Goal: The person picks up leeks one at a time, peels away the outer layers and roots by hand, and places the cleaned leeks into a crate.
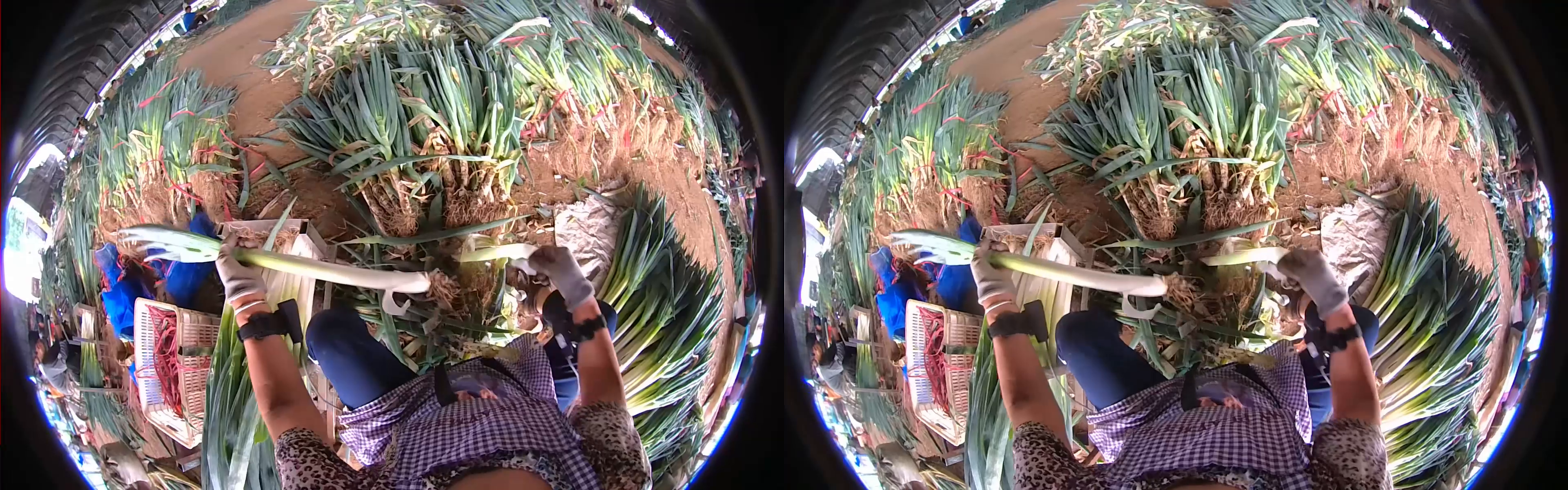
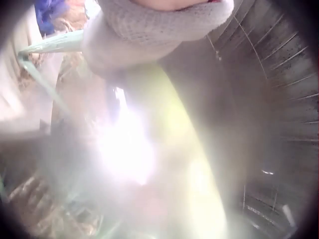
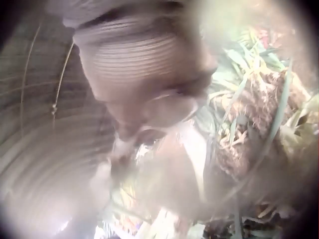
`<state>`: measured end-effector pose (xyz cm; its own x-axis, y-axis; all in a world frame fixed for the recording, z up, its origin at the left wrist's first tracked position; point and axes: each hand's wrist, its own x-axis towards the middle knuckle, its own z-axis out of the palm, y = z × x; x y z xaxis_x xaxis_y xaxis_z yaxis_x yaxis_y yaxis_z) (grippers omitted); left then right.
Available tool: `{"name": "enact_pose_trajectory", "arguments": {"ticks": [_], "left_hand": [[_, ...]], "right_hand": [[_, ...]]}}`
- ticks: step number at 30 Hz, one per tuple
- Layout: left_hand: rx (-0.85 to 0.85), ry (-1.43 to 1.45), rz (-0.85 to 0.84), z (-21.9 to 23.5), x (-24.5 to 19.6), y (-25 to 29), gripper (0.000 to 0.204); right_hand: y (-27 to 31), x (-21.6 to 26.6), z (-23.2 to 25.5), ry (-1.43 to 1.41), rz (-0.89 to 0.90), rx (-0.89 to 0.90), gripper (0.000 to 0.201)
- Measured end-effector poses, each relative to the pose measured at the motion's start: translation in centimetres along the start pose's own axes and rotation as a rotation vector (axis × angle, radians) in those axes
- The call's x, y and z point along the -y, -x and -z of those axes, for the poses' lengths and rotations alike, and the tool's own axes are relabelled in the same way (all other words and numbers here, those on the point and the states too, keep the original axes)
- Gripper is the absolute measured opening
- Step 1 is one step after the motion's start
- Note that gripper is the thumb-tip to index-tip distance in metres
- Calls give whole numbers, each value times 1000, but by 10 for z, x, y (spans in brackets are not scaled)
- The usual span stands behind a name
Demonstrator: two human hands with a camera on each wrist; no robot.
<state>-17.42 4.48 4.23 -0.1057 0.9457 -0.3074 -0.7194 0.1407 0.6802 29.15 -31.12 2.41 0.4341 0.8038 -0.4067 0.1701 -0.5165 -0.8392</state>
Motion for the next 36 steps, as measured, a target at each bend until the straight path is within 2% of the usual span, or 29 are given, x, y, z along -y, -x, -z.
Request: {"name": "enact_pose_trajectory", "arguments": {"ticks": [1,3,4,5,6,8,10,11,12,13,14,16,18,19,20,21,22,24,25,26,27,28,30,32,34,35,36], "left_hand": [[61,-1,-48,-1,-3,4,12],[66,1,-33,-11,8,10,11],[73,10,-29,-17,11,9,11],[75,75,-27,-12,22,1,12],[47,54,-38,-16,30,3,13],[54,86,-22,-12,44,0,14],[33,114,-10,-7,49,-3,15],[21,109,-9,-3,46,-7,15],[8,106,-8,-1,44,-9,15],[2,102,-30,-4,39,-6,15],[12,95,-33,-2,34,-10,14],[33,77,-37,5,19,-22,14],[80,-50,-104,1,15,-25,12],[97,-92,-126,6,17,-36,12],[122,-131,-148,9,23,-46,12],[123,-52,-65,-5,27,-40,13],[137,-99,-44,-13,31,-33,15],[174,-16,17,-46,49,0,17],[145,-38,65,-62,62,11,17],[203,-32,151,-63,82,-11,18],[211,-78,136,-90,98,13,17],[220,-123,121,-127,117,53,16],[286,-194,215,-179,160,106,10],[475,-245,297,-230,200,171,11],[793,-307,227,-280,233,269,21],[987,-362,235,-289,251,310,33],[1181,-410,238,-297,266,347,45]], "right_hand": [[3,-9,-7,169,241,59,34],[-8,-8,-46,296,509,198,64],[3,41,-74,609,574,164,72],[-1,60,-98,565,608,173,63],[-12,66,-122,310,590,233,57],[-26,70,-158,-463,441,403,54],[-10,96,-171,-834,387,492,56],[7,113,-150,-929,165,677,49],[11,99,-140,-862,87,506,44],[4,72,-126,-1025,-4,460,36],[19,73,-99,-1016,121,357,33],[34,52,-51,-1027,329,288,33],[34,16,-24,-963,492,375,33],[35,19,-23,-783,500,379,33],[39,22,-27,61,411,114,34],[47,44,-34,925,254,-7,36],[48,38,-38,830,433,-261,49],[61,64,-25,161,184,-163,63],[64,61,-27,178,362,-254,64],[65,53,-28,198,537,-348,65],[70,43,-24,302,637,-371,65],[77,35,-22,267,686,-445,61],[94,0,-7,299,434,-455,52],[121,-39,10,149,558,-651,37],[156,-88,20,-380,325,-635,33],[164,-119,20,-498,292,-798,31],[184,-128,31,-704,218,-811,29]]}}
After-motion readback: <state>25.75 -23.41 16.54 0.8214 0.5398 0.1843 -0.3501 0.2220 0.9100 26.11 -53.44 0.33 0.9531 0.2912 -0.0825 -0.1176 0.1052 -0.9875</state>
